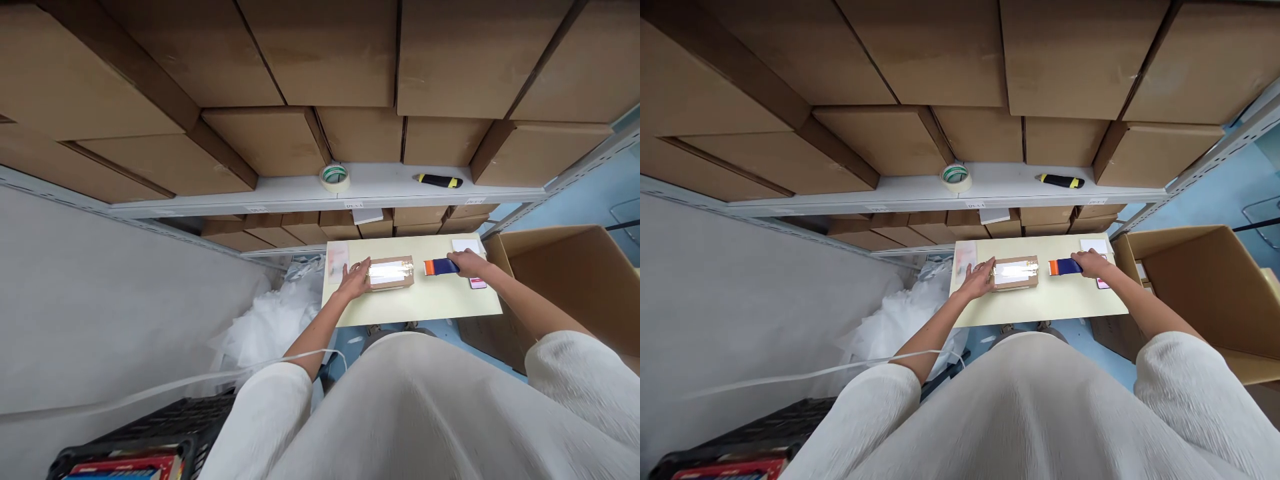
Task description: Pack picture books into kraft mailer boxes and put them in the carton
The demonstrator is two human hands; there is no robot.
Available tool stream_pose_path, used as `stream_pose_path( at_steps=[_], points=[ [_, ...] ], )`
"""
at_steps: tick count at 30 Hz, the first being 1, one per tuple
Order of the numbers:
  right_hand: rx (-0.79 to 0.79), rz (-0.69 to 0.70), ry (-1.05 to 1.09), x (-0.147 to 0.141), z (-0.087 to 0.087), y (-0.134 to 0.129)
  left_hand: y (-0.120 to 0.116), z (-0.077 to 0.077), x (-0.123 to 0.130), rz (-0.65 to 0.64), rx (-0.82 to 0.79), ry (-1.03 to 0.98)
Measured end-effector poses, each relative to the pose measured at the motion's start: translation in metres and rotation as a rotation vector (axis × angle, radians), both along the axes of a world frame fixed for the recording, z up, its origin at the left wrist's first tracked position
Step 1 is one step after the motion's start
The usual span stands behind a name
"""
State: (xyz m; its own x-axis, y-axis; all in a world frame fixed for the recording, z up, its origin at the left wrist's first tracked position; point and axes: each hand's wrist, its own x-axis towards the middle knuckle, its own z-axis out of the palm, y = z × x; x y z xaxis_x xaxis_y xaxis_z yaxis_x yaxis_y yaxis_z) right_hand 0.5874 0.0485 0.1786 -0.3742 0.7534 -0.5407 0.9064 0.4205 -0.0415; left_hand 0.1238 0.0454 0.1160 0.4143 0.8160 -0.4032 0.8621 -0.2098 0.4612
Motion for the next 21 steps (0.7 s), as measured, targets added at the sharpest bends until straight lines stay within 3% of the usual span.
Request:
stream_pose_path(
  at_steps=[12, 21],
  points=[
    [0.017, 0.0, -0.16, -0.071, -0.015, 0.013, 0.003, -0.008, -0.002, -0.054, 0.017, -0.072],
    [-0.081, -0.069, -0.18, -0.107, -0.029, 0.031, 0.001, -0.008, 0.001, -0.068, 0.037, -0.1]
  ],
)
